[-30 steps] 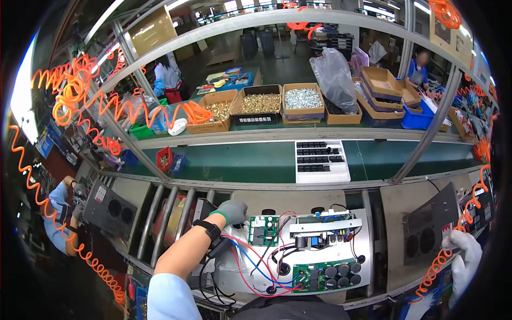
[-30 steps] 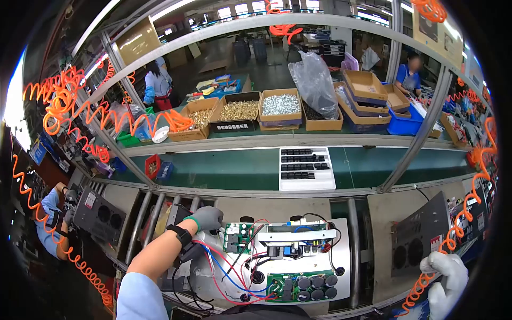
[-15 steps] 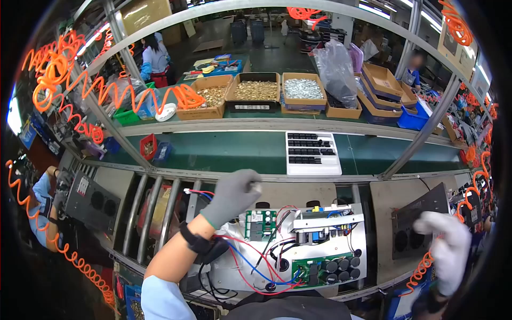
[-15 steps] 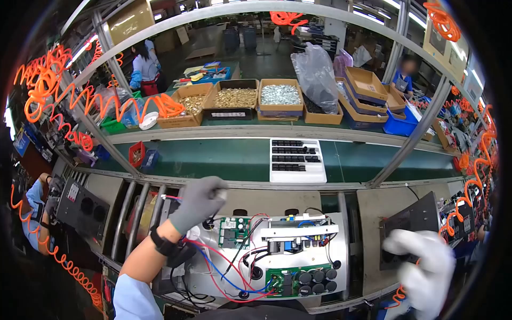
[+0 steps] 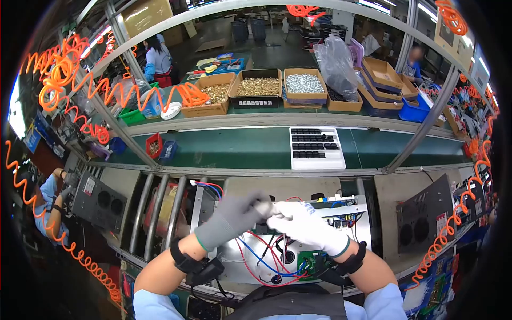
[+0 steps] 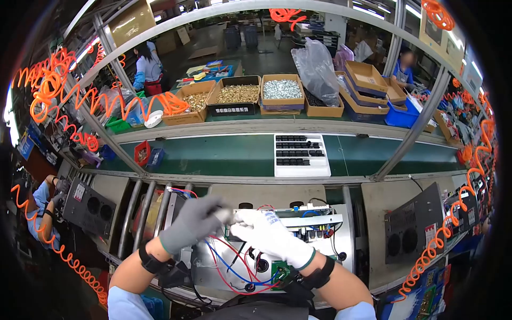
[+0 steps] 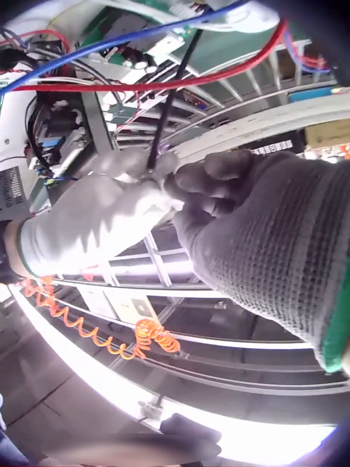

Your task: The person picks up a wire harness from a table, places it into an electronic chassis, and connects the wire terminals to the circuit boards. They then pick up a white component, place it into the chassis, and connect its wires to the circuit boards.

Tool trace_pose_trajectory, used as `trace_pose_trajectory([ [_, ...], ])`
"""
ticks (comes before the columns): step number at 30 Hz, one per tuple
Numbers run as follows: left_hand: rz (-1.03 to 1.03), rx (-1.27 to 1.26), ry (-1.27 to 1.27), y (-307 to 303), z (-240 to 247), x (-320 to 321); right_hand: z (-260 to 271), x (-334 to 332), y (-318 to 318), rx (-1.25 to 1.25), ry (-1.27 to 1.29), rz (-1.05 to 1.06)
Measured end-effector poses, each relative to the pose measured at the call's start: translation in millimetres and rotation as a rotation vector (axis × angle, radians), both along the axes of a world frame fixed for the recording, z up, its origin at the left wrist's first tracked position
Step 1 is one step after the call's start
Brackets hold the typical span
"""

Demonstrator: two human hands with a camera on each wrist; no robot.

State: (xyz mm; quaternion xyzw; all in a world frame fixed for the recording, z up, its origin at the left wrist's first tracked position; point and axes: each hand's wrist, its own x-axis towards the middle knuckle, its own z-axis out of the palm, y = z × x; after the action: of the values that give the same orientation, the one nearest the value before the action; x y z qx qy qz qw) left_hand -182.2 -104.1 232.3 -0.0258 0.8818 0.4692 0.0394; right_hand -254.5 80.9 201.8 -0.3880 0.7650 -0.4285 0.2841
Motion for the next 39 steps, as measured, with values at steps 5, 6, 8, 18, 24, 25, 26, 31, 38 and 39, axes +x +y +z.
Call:
trace_pose_trajectory([
  [5, -0.277, -0.146, 0.088, -39.6, -51.4, -30.8, 1.5, -11.3, 4.9, -0.119, -0.199, -0.158],
  [6, -0.396, -0.095, -0.069, -42.3, -58.7, -37.2, 2.6, -13.3, 3.7, -0.118, -0.184, -0.198],
  [8, -0.476, -0.051, -0.141, -51.4, -64.1, -46.0, 1.3, -19.2, 3.0, -0.071, -0.314, -0.234],
  [18, -0.491, -1.299, -0.434, -73.1, -75.4, -66.3, -17.9, -47.6, 22.6, -0.163, -0.243, -0.305],
  [24, -0.622, -0.969, -0.383, -65.4, -98.3, -73.1, -1.9, -56.3, 59.5, -0.224, -0.070, -0.259],
  [25, -0.593, -0.800, -0.397, -68.7, -107.0, -71.6, 12.8, -58.7, 73.1, -0.188, 0.009, -0.278],
  [26, -0.595, -0.786, -0.395, -67.5, -111.8, -71.8, 30.3, -59.8, 85.4, -0.165, 0.031, -0.317],
  [31, -0.452, -0.708, -0.430, -66.5, -122.1, -71.6, 65.0, -66.2, 117.0, -0.153, 0.000, -0.582],
  [38, -0.431, -0.771, -0.398, -65.2, -128.7, -69.1, 25.2, -74.6, 97.7, -0.074, 0.173, -0.332],
  [39, -0.397, -0.763, -0.399, -64.0, -127.9, -69.8, 27.1, -79.1, 92.7, -0.066, 0.218, -0.261],
])
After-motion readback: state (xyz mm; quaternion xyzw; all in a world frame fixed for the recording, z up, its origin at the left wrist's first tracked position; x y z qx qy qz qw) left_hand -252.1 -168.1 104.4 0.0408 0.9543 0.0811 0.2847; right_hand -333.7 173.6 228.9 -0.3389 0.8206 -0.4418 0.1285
